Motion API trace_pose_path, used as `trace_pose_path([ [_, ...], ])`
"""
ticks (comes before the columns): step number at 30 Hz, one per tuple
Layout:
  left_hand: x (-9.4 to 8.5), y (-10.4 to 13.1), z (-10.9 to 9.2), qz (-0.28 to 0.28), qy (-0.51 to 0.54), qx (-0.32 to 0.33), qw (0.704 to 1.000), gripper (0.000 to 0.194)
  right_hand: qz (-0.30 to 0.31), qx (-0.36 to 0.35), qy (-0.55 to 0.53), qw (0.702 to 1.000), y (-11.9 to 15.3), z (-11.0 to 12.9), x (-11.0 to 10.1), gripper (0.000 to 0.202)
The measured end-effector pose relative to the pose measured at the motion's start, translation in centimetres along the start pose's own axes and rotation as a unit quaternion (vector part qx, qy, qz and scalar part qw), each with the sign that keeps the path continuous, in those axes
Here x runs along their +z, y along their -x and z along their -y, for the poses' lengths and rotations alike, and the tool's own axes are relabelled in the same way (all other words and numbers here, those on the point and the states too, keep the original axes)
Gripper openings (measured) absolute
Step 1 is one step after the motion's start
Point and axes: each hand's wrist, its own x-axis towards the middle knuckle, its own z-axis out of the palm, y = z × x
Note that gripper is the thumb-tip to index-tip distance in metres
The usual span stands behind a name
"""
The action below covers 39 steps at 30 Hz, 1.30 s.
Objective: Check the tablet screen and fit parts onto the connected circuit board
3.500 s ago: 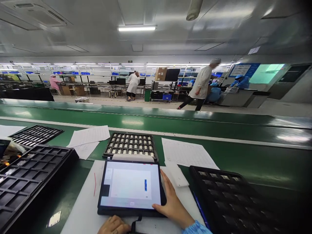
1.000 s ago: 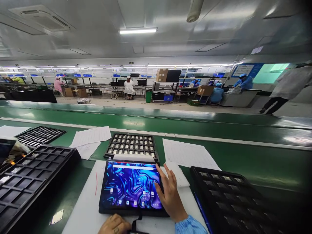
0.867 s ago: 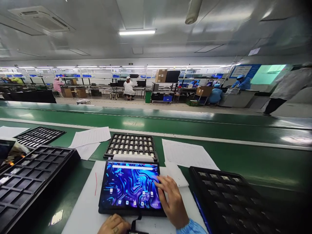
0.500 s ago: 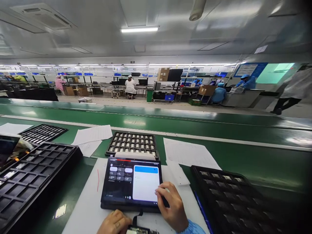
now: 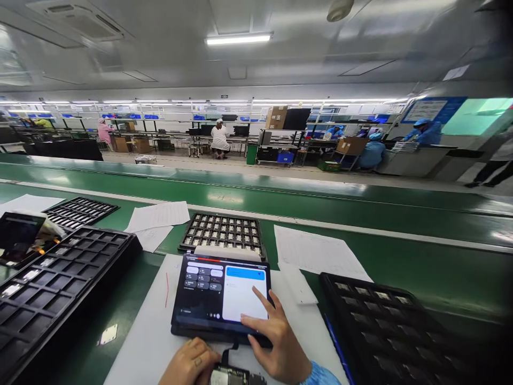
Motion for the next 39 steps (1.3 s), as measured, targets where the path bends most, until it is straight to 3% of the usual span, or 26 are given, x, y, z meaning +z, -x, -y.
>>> trace_pose_path([
  [4,-0.4,-0.4,-0.4,-0.019,-0.005,0.000,1.000,0.021,0.063,0.002,-0.008,0.998,0.1,0.1,0.2,0.035],
  [7,-0.8,-0.8,-0.7,-0.027,0.008,-0.005,1.000,0.024,-0.019,0.066,0.089,0.994,0.6,-1.0,1.0,0.049],
  [10,-1.6,-1.0,-1.2,-0.028,0.036,-0.005,0.999,0.026,-0.120,0.152,0.166,0.967,1.3,-1.5,1.3,0.062],
  [14,-2.2,-1.1,-2.9,-0.046,0.034,-0.004,0.998,0.025,-0.147,0.180,0.171,0.957,2.6,0.6,0.8,0.056],
  [16,-1.7,-1.1,-4.2,-0.002,0.034,-0.048,0.998,0.022,-0.132,0.135,0.154,0.970,3.8,2.0,1.0,0.049],
  [19,-0.4,-1.5,-6.0,0.116,0.008,-0.132,0.984,0.017,-0.112,0.052,0.086,0.989,6.1,3.2,2.2,0.036],
  [25,1.0,-4.2,-8.3,0.253,-0.075,-0.270,0.926,0.020,-0.087,0.041,0.031,0.995,9.3,3.0,4.9,0.039],
  [33,1.1,-6.0,-9.1,0.298,-0.098,-0.272,0.910,0.025,-0.105,0.066,-0.002,0.992,9.2,3.7,4.7,0.035],
  [39,2.2,-4.5,-8.9,0.260,-0.125,-0.256,0.923,0.028,-0.088,0.095,-0.034,0.991,9.3,4.1,4.4,0.043],
])
